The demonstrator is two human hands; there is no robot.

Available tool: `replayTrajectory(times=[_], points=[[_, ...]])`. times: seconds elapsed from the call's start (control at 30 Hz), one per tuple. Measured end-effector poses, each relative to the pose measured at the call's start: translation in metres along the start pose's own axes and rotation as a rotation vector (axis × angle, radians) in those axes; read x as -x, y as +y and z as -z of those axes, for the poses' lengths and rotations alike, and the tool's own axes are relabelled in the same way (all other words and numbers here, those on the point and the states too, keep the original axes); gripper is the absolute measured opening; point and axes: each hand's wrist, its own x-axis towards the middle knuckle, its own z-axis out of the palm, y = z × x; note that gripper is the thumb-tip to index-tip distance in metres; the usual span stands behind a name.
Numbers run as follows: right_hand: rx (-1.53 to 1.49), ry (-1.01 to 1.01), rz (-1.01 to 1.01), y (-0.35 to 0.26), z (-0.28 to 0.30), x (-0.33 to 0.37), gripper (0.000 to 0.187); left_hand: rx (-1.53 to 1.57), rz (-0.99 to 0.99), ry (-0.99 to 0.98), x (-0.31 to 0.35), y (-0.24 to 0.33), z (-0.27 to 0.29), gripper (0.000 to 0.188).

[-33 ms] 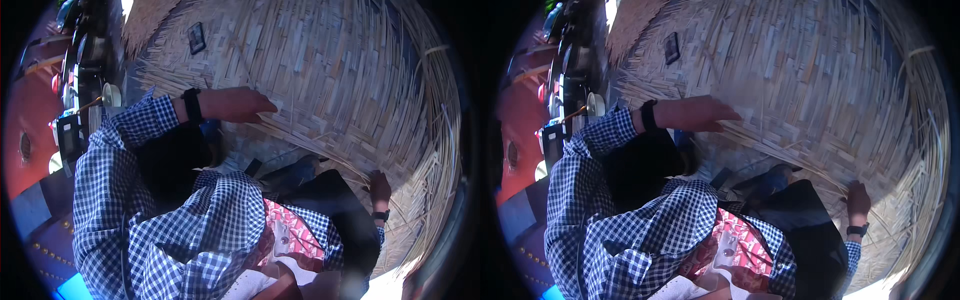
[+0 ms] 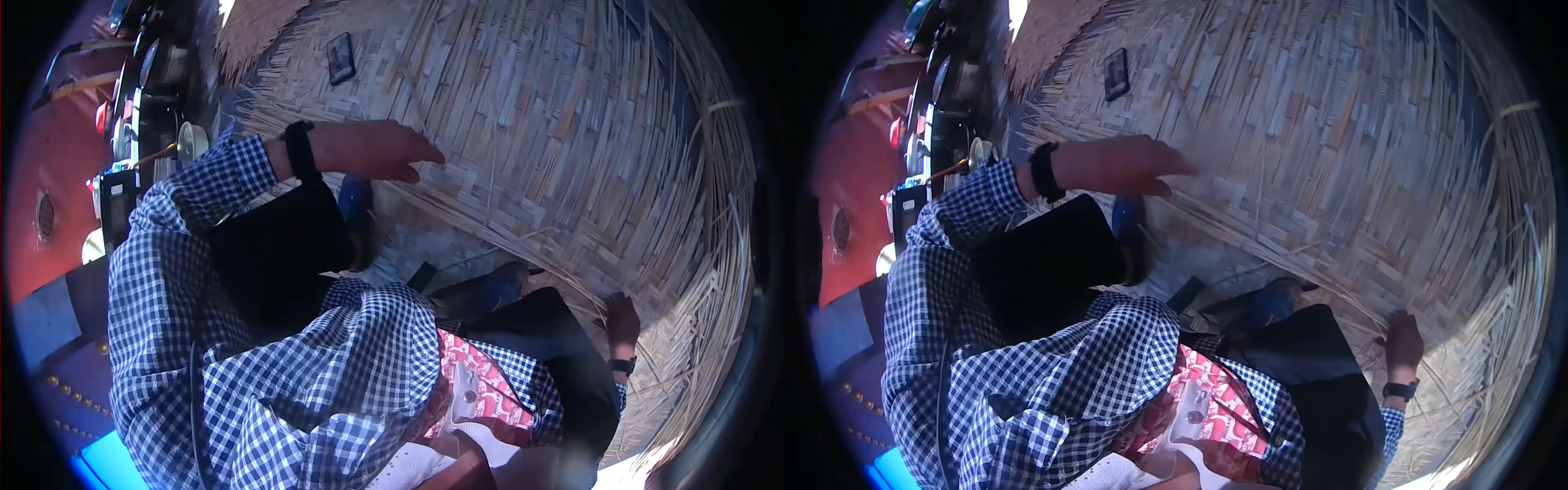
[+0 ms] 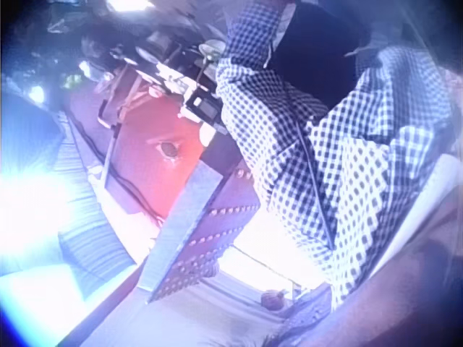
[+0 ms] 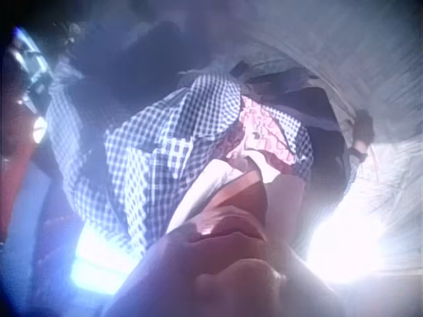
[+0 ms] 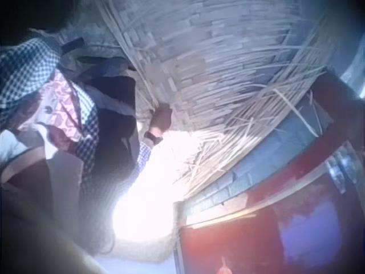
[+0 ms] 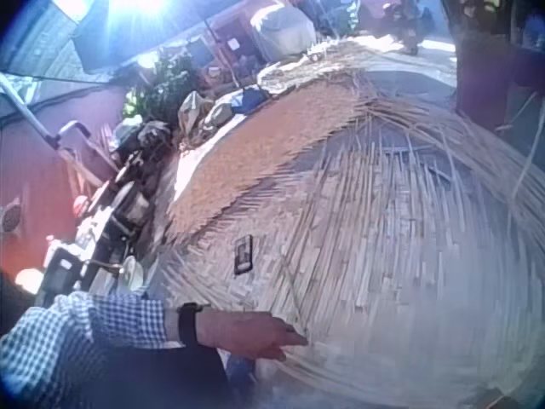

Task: The recorder is weaving thin bamboo strips together to create a large mat.

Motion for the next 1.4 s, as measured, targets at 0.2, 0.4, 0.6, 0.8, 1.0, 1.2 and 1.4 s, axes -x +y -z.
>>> replayTrajectory(times=[0.2, 0.4, 0.6, 0.8, 1.0, 1.2, 1.4], points=[[-0.219, -0.025, 0.200, -0.029, 0.021, -0.045, 0.025, -0.468, 0.514, 0.391, 0.218, -0.057, 0.100, 0.045], [-0.296, -0.150, 0.338, -0.082, 0.116, -0.058, 0.034, -0.298, 0.584, 0.705, 0.252, -0.113, 0.017, 0.034], [0.013, -0.174, 0.503, -0.115, 0.176, -0.068, 0.035, 0.209, 0.544, 0.567, 0.189, -0.197, -0.126, 0.033], [-0.054, -0.181, 0.507, -0.168, 0.196, -0.099, 0.030, 1.493, 0.668, 1.023, 0.139, -0.228, -0.148, 0.024], [-0.349, -0.088, 0.452, -0.229, 0.170, -0.103, 0.031, 2.053, 0.795, 1.353, 0.118, -0.283, -0.183, 0.030], [-0.259, -0.292, 0.654, -0.240, 0.157, -0.121, 0.031, 0.700, 0.597, 1.370, 0.110, -0.323, -0.256, 0.016], [-0.097, -0.194, 0.665, -0.247, 0.166, -0.129, 0.029, 0.985, 0.642, 1.426, 0.116, -0.316, -0.229, 0.010]])
